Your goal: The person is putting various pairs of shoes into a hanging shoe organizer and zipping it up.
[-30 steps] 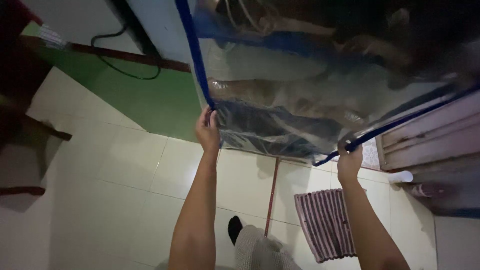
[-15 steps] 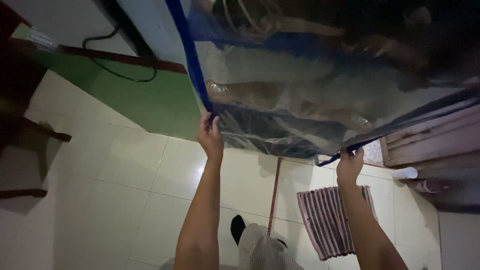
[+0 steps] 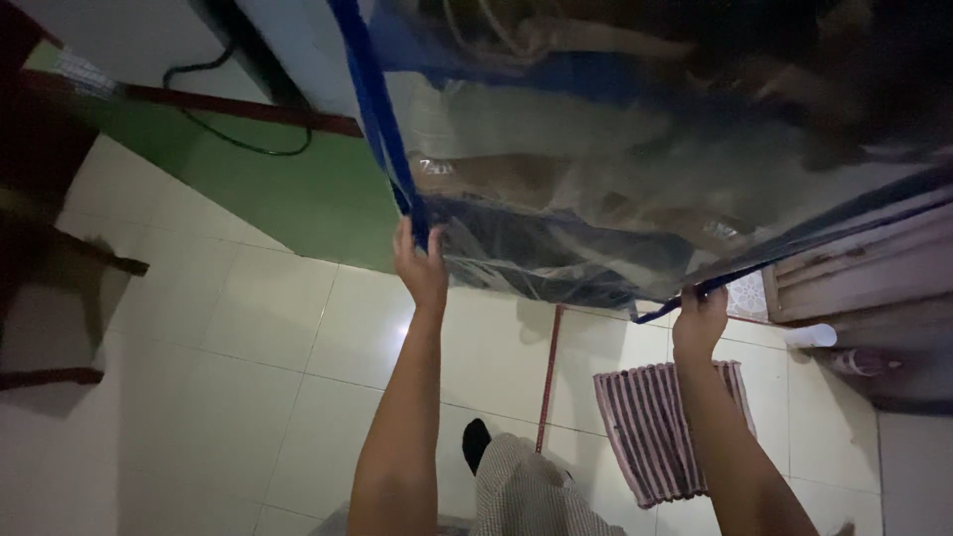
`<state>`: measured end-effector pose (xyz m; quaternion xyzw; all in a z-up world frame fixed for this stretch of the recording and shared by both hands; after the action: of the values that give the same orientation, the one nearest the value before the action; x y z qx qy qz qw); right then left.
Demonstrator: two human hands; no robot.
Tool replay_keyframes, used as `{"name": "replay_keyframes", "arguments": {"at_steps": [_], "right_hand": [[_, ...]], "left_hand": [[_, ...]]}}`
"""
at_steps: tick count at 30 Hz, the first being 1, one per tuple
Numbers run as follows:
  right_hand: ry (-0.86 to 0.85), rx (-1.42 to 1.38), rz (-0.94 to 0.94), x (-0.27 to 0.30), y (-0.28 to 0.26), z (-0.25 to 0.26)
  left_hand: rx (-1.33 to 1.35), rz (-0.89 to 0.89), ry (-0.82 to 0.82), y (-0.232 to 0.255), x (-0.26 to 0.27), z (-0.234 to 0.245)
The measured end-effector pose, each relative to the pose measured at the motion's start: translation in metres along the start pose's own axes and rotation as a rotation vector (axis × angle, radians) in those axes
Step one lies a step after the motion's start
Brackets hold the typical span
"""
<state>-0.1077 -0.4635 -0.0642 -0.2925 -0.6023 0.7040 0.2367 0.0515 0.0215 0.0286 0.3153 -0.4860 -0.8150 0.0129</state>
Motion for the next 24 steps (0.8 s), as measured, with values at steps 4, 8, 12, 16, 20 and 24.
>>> {"name": "replay_keyframes", "arguments": {"at_steps": [4, 8, 12, 16, 20, 24], "right_hand": [[0.003, 0.148, 0.071, 0.003, -0.016, 0.008], [0.069, 0.324, 0.131, -0.008, -0.006, 0.025], [0.058, 0.435, 0.122, -0.014, -0.001, 0.033], [0.018, 0.379, 0.087, -0.015, 0.004, 0.034], [0.012, 0.268, 0.009, -0.014, 0.015, 0.032], [0.051, 0.258, 0.032, -0.002, 0.003, 0.024]], "left_hand": [[-0.051, 0.008, -0.01, -0.027, -0.005, -0.007], [-0.064, 0.085, -0.077, -0.042, -0.003, -0.006], [-0.011, 0.233, -0.159, -0.055, 0.003, -0.007], [-0.099, -0.029, 0.012, -0.016, -0.009, 0.009], [0.122, -0.074, -0.058, -0.008, -0.009, 0.004], [-0.23, -0.294, -0.078, 0.034, -0.001, 0.007]]}}
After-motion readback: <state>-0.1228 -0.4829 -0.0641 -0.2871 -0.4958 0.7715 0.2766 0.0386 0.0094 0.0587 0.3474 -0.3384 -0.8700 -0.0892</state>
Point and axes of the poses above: each hand's wrist, its own x-axis away from the middle knuckle, its own z-axis out of the back of the hand, y = z × x, the point moved 8 cm from there along -x, towards the middle knuckle, and after that the axes turned 2 degrees about -z, right-handed, at the moved point
